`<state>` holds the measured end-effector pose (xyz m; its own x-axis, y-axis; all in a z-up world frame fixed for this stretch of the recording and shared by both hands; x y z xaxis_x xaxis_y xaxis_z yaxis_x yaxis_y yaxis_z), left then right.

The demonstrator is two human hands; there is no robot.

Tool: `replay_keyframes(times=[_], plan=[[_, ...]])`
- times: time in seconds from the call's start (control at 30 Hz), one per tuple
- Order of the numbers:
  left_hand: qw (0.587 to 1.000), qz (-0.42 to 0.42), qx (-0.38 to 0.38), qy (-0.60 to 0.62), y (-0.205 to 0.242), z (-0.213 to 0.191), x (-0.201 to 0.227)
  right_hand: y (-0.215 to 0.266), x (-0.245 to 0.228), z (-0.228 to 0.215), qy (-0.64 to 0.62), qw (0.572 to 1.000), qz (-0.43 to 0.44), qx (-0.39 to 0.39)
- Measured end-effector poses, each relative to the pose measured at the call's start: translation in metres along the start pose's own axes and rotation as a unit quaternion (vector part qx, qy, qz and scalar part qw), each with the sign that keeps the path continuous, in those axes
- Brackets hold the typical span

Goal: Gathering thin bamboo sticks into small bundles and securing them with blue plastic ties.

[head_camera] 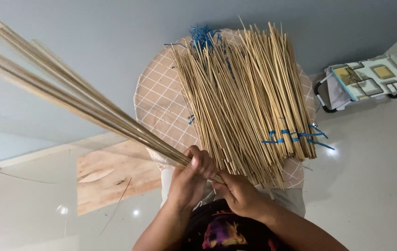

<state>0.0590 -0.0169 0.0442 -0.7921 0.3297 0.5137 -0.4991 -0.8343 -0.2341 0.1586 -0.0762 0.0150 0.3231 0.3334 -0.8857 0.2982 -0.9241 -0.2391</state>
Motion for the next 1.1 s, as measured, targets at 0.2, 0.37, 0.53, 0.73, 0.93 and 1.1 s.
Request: replay_keyframes(times=[0.2, 0.37, 0.53, 0.73, 0.93, 1.1], plan=[[0.979, 0.155, 0.129, -0.043, 0.003, -0.008, 0.013, -0.001, -0.007, -0.003, -0.274, 0.957, -0.035, 0.086], [0.980, 0.186, 0.077, -0.001, 0.002, -0.006, -0.005, -0.012, -0.006, -0.021, -0.439, 0.857, -0.114, 0.244], [0.969, 0.248, -0.006, 0.004, -0.001, -0.006, 0.005, -0.020, -0.034, -0.007, -0.281, 0.944, -0.116, 0.125], [0.966, 0.078, 0.098, -0.228, -0.010, -0.046, 0.029, -0.005, -0.028, -0.008, -0.050, 0.988, -0.079, 0.121], [0.806, 0.102, 0.229, -0.536, -0.046, -0.067, 0.062, 0.004, -0.020, -0.020, -0.087, 0.984, -0.054, 0.149], [0.761, 0.073, 0.223, -0.604, -0.054, -0.084, 0.042, 0.003, -0.024, -0.015, -0.061, 0.991, -0.042, 0.115]])
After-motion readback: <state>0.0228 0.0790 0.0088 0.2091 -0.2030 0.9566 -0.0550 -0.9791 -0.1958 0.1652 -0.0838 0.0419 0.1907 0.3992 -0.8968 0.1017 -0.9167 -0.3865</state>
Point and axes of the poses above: each hand's wrist, its own y-axis away from the middle knuckle, its own z-axis out of the palm, x = y × z, the point moved 8 cm from there along -y, towards the middle knuckle
